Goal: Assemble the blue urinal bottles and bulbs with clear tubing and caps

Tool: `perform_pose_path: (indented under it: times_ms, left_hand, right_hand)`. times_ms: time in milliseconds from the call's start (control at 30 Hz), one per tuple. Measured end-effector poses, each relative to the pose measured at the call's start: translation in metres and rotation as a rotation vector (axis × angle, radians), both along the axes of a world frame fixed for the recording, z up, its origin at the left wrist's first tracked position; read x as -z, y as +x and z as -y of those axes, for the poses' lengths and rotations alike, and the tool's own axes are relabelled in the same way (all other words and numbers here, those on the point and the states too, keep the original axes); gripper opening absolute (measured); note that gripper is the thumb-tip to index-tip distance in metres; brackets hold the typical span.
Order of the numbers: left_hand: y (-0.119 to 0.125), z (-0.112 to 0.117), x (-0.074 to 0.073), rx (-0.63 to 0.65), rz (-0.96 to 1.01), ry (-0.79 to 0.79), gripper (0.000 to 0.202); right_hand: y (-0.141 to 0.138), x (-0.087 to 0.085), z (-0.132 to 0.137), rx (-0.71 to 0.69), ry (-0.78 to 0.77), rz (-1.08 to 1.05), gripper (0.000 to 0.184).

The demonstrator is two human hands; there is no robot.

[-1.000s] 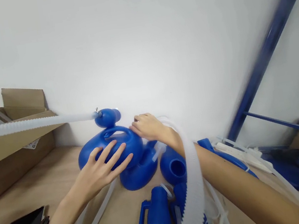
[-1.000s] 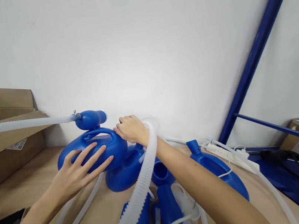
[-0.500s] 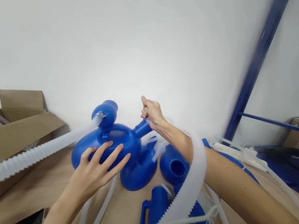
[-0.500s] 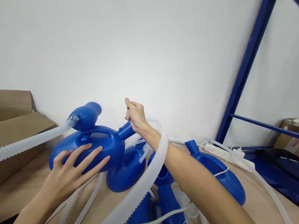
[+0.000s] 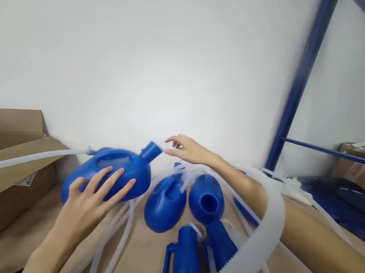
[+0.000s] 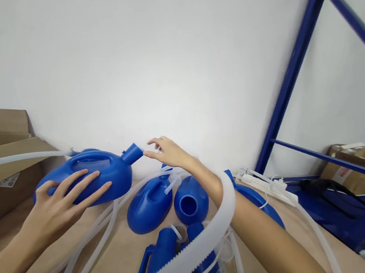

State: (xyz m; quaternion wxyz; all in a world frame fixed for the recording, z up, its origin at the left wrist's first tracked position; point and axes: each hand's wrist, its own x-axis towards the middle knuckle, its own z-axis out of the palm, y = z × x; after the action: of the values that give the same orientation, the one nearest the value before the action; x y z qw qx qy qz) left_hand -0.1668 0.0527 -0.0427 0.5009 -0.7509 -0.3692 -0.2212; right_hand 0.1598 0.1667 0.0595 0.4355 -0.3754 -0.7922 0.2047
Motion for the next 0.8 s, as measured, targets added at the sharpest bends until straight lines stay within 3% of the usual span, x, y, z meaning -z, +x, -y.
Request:
perform_pose_path:
  times_ms: [100,267,467,600,800]
  left_hand:
    - [0.002,-0.001,0.004,0.0,-0.02,-0.004,0.067]
    - [0.009,0.004,0.001,-0.007,-0.046,0.022,0.058]
    - [0.012,0.008,-0.009,0.025,-0.074,-0.009,0.051]
    - [0.009,0.005,-0.005,0.037,-0.094,0.002,0.061]
    - [0.008,0.004,-0.001,0.053,-0.08,-0.019,0.065]
  right_hand:
    - [-0.02,0.01,0.007,-0.042,0.095,0.204,0.03]
    - [-0.037,0.019,-0.003,-0.018,0.075,0.101,0.049]
    - [-0.037,0.013,-0.013,-0.057,0.091,-0.065,0.037]
    - [-0.035,0.011,-0.011,-0.054,0.016,0.046,0.028]
    - [-0.039,0.018,-0.009,0.019,0.069,0.031,0.018]
